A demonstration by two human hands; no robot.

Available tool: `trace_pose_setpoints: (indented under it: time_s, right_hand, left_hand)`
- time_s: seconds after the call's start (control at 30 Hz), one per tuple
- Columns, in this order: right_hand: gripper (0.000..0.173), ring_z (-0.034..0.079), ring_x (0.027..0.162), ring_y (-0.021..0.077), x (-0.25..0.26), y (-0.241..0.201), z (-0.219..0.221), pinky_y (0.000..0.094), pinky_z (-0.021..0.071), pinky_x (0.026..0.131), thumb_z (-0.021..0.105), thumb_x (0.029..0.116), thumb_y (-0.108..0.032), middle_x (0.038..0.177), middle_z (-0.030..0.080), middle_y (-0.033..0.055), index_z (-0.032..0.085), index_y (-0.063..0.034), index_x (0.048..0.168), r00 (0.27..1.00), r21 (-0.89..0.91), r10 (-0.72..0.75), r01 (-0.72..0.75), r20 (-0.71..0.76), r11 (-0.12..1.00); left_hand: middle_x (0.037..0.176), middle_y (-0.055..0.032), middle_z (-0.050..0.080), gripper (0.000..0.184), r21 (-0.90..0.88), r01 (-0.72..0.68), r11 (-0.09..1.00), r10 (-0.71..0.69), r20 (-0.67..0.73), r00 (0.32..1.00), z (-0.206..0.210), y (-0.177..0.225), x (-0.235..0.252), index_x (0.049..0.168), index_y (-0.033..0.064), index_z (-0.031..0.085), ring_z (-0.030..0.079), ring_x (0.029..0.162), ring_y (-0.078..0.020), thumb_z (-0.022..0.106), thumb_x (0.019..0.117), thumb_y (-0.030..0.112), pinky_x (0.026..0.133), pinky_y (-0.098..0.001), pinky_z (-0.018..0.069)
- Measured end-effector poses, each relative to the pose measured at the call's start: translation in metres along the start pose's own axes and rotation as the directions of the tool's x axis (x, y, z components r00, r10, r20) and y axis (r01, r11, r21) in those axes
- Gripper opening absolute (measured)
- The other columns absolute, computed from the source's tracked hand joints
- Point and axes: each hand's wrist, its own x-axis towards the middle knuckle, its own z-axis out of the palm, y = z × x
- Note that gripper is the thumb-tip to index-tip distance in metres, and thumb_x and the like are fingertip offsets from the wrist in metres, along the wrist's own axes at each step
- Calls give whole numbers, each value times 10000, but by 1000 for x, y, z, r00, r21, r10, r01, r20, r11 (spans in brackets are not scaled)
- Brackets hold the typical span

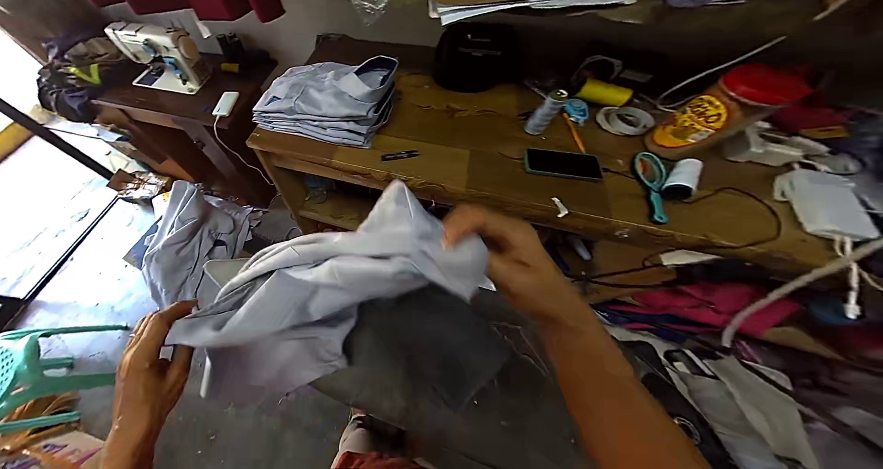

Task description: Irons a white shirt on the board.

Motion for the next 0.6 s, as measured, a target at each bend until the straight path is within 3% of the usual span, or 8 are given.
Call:
trace_pose_setpoints:
  time_s: [0.1,0.13,0.2,0.23,0.27,0.37,0.5,0.6]
  right_hand:
    - [246,622,1070,85,-101,31,-6,276,535,945,530,969,-148,1087,674,16,761,-142,885,985,-199,169,-158,43,967]
    - [238,630,1079,159,-132,45,1,341,538,954,548,908,-75,1088,682,66,771,-125,844,971,-304,235,-212,41,929]
    - [220,623,1126,344,-187,72,22,518,516,978,610,823,39,1122,691,155,781,-99,833,916,-494,399,-327,44,805]
    - [224,612,1165,386,-209,83,32,549,507,1002,634,820,66,1167,688,173,788,-93,852,883,-541,469,-383,24,749]
    - [237,593,1213,408,-226,91,41,560,495,1034,644,828,81,1234,675,184,796,-91,888,851,-556,525,-438,-2,706]
    - [324,587,1231,400,-245,96,56,549,496,1038,617,817,121,1299,664,164,813,-116,921,829,-518,540,-530,-147,672]
    - [308,614,1202,346,-251,93,64,496,512,1023,565,816,91,1253,697,114,796,-111,840,837,-477,423,-545,-345,689]
    - [317,602,1212,328,-254,87,65,471,515,1016,548,807,71,1283,687,90,791,-132,801,838,-501,395,-543,-377,674]
  left_hand:
    - [1100,-242,717,350,85,-13,996,-16,334,942,21,-10,-7,1158,4,730,662,1070,-470,621,825,3,941,-661,504]
    - [1151,-264,706,412,120,35,992,-93,518,850,34,-5,-12,1198,25,732,634,1125,-516,726,790,-32,973,-703,478]
    - [1296,-267,653,576,234,89,968,-245,816,523,61,13,-16,1312,71,691,549,1264,-528,881,773,146,1063,-716,409]
    - [1303,-245,657,570,246,56,968,-248,884,396,77,23,-12,1315,82,688,556,1278,-492,872,799,240,1090,-687,403]
    - [1267,-226,682,491,214,18,977,-207,918,339,92,37,-5,1280,73,707,592,1250,-454,822,852,284,1093,-655,418]
    - [1028,-161,742,252,8,-76,997,25,909,417,131,89,26,1080,67,754,708,1018,-351,636,989,271,938,-592,540]
    - [1105,-135,734,238,-321,-136,937,331,700,633,200,144,51,1107,46,748,678,1113,-287,618,989,206,1031,-471,517]
    - [1174,-136,709,282,-527,-146,837,485,592,644,240,165,43,1129,56,732,633,1192,-279,733,908,231,1082,-432,481]
